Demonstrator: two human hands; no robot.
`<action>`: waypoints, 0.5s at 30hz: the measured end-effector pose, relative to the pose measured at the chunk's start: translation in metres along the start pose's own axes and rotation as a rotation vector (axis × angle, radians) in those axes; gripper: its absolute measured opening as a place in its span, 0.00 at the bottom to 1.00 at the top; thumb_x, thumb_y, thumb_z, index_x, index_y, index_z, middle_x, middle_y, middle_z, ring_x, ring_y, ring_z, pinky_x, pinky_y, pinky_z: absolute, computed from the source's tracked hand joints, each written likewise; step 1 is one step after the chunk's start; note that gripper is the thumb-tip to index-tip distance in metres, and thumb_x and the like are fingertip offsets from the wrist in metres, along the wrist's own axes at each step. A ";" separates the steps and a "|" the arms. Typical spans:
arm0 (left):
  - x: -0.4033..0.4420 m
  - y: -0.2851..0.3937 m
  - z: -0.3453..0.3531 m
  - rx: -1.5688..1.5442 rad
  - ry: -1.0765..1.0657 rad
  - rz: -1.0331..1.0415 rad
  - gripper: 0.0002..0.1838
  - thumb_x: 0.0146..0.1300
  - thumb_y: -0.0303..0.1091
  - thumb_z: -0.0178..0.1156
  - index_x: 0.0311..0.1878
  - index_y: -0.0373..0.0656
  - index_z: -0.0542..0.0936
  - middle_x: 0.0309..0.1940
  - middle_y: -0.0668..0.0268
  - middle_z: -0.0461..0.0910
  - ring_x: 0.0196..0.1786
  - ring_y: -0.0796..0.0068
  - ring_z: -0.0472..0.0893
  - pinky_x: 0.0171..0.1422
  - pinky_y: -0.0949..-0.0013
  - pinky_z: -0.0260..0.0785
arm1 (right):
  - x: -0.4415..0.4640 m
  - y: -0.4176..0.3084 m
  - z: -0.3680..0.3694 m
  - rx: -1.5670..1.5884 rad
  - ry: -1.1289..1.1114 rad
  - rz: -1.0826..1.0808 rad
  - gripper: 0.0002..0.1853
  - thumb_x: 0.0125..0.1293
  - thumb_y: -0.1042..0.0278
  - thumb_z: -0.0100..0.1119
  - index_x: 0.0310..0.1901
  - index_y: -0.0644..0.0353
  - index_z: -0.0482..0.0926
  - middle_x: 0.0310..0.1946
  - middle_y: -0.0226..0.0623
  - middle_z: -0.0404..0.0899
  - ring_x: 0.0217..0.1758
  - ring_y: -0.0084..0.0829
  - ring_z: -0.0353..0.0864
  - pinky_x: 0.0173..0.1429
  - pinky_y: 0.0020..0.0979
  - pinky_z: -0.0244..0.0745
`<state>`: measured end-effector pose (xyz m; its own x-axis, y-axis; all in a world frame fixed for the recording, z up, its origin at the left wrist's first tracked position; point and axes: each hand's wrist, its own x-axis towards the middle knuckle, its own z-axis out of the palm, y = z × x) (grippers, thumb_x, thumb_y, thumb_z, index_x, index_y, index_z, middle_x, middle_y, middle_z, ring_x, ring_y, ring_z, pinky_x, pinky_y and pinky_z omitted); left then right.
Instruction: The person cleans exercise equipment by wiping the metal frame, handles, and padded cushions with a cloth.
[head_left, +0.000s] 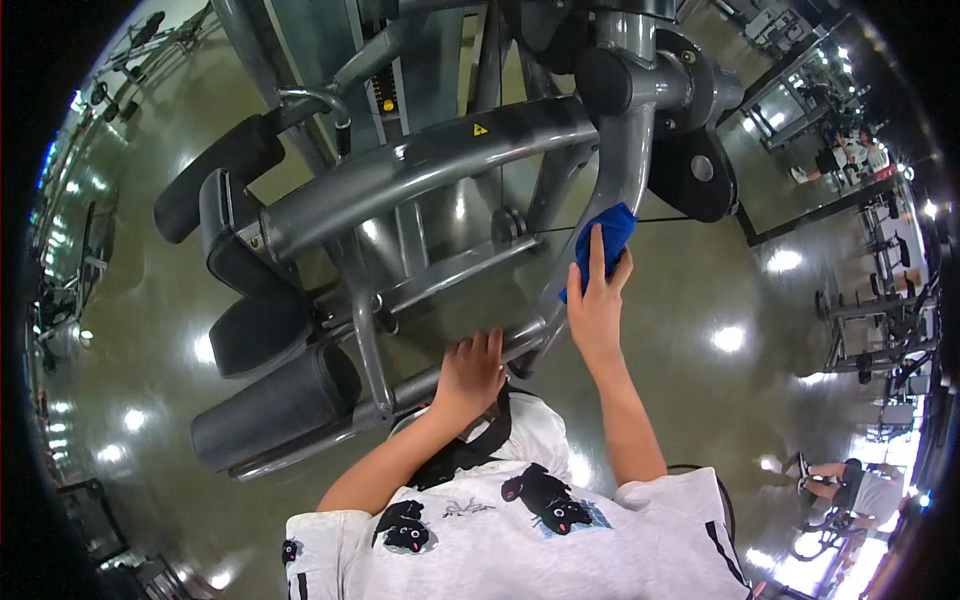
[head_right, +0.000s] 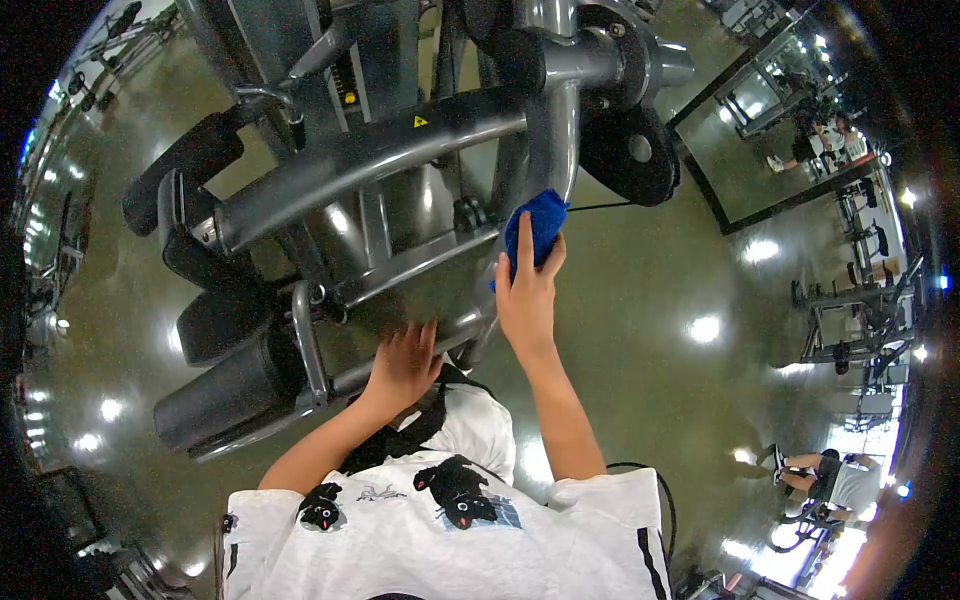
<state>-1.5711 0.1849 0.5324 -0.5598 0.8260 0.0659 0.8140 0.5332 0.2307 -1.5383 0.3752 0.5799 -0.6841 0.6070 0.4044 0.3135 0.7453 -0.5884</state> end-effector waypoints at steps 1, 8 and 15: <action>0.000 -0.001 0.000 -0.024 0.003 0.010 0.31 0.54 0.41 0.63 0.59 0.36 0.68 0.39 0.59 0.75 0.42 0.62 0.79 0.47 0.62 0.70 | 0.005 -0.001 -0.001 -0.017 -0.022 0.040 0.31 0.67 0.68 0.51 0.71 0.45 0.56 0.63 0.67 0.49 0.56 0.70 0.67 0.54 0.50 0.73; 0.000 -0.003 0.004 -0.116 -0.046 0.016 0.30 0.57 0.40 0.61 0.60 0.36 0.66 0.45 0.56 0.75 0.44 0.57 0.78 0.48 0.59 0.72 | 0.065 0.002 -0.009 -0.236 0.134 -0.267 0.32 0.65 0.75 0.51 0.70 0.46 0.57 0.63 0.69 0.47 0.61 0.72 0.60 0.60 0.54 0.66; -0.002 -0.002 0.003 -0.063 -0.025 0.019 0.28 0.57 0.40 0.61 0.58 0.38 0.66 0.46 0.56 0.75 0.42 0.56 0.79 0.45 0.60 0.73 | 0.111 -0.006 -0.029 -0.223 0.131 -0.339 0.30 0.61 0.76 0.55 0.64 0.37 0.67 0.67 0.60 0.48 0.59 0.66 0.64 0.59 0.51 0.70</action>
<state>-1.5717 0.1829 0.5290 -0.5400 0.8404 0.0467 0.8122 0.5058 0.2906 -1.5972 0.4467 0.6486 -0.6878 0.3370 0.6429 0.2304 0.9413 -0.2469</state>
